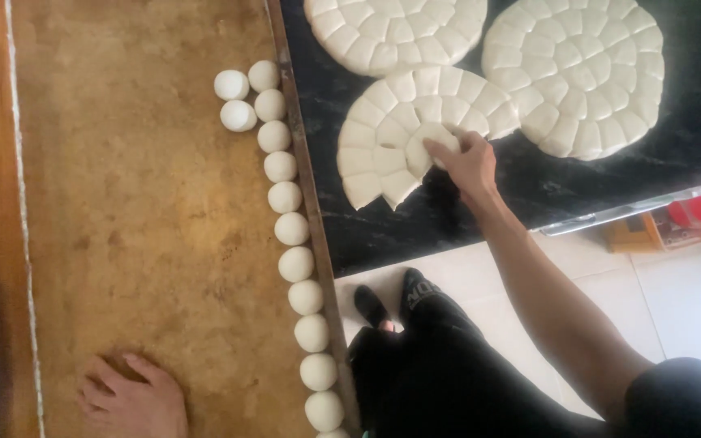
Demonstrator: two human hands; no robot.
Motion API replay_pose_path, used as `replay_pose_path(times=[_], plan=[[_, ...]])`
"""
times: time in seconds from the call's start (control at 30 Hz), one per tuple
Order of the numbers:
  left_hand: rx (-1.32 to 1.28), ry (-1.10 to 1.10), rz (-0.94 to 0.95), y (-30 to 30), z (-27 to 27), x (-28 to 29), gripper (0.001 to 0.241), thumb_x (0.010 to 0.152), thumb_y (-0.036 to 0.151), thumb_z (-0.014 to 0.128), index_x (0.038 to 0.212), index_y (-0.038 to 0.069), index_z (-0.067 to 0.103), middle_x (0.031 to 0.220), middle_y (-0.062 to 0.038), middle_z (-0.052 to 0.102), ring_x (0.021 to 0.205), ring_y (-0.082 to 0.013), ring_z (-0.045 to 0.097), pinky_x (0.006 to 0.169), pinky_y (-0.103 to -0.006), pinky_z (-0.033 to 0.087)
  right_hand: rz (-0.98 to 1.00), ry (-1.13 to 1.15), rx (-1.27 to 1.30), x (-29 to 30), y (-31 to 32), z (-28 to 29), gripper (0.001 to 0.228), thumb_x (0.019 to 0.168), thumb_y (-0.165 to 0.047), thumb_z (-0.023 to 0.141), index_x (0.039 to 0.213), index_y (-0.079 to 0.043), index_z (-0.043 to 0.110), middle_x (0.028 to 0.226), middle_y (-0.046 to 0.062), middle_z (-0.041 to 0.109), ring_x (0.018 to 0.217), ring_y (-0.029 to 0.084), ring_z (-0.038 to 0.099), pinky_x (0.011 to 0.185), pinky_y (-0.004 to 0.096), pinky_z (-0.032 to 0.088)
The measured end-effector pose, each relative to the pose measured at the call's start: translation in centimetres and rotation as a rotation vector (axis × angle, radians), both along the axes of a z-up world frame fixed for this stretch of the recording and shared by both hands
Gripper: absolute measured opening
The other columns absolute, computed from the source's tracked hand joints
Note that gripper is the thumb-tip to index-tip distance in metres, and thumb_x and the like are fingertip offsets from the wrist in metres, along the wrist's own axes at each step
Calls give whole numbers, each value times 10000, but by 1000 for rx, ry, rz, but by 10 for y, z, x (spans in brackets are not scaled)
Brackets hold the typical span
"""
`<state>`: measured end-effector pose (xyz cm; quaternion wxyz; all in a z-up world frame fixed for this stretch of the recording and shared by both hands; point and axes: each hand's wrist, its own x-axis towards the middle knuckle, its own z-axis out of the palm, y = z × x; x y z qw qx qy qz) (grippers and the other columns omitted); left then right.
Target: Shape pre-cut pieces of dough into small balls and arrange them onto a wooden tray.
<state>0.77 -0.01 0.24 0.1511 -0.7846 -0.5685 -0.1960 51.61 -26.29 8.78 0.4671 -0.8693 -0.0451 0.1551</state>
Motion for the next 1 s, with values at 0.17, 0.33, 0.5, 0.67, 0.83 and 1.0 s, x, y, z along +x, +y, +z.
replay_pose_path(times=[0.17,0.33,0.5,0.67,0.83,1.0], plan=[[-24,-48,-49,-1,1,-2,457,1168,203,668,1498,-113,673,1442,-377,580,1348,-533,456,1060,-625,386,3,-53,168,-24,-53,-1,294,898,-218,809,899,-44,572,803,28,520,710,119,496,670,229,474],[-78,23,4,1,-2,-3,474,1208,226,641,1541,-111,637,1468,-380,558,1332,-547,465,1070,-640,374,175,-381,-32,-38,-116,22,857,950,45,733,1567,-80,152,1047,230,591,868,306,662,669,377,601],[-78,-33,-38,1,2,1,455,1183,161,672,1521,-143,656,1454,-396,535,1337,-554,428,1087,-635,360,403,-661,-445,-16,-140,-27,264,1033,-138,654,1272,-52,582,1238,187,476,1040,334,594,847,427,561],[-44,31,-71,-1,7,0,436,1187,142,687,1525,-128,630,1411,-364,541,1264,-542,501,1040,-606,429,347,-1027,-396,33,-95,-47,317,940,-82,797,1170,9,599,1146,192,556,1053,339,540,942,473,470],[-84,-24,-68,-4,12,1,451,1189,151,671,1529,-144,646,1440,-428,538,1234,-589,508,1043,-626,395,418,-804,-326,-46,-81,-36,139,1031,-161,642,958,-53,594,1146,129,557,1069,291,524,917,447,477],[-41,-14,-61,4,-2,-5,409,1176,144,714,1470,-136,667,1416,-376,547,1261,-547,490,1048,-609,410,476,-711,-484,-18,-138,-46,193,1005,-264,688,1042,-75,684,1254,130,576,1210,311,521,1022,489,441]])
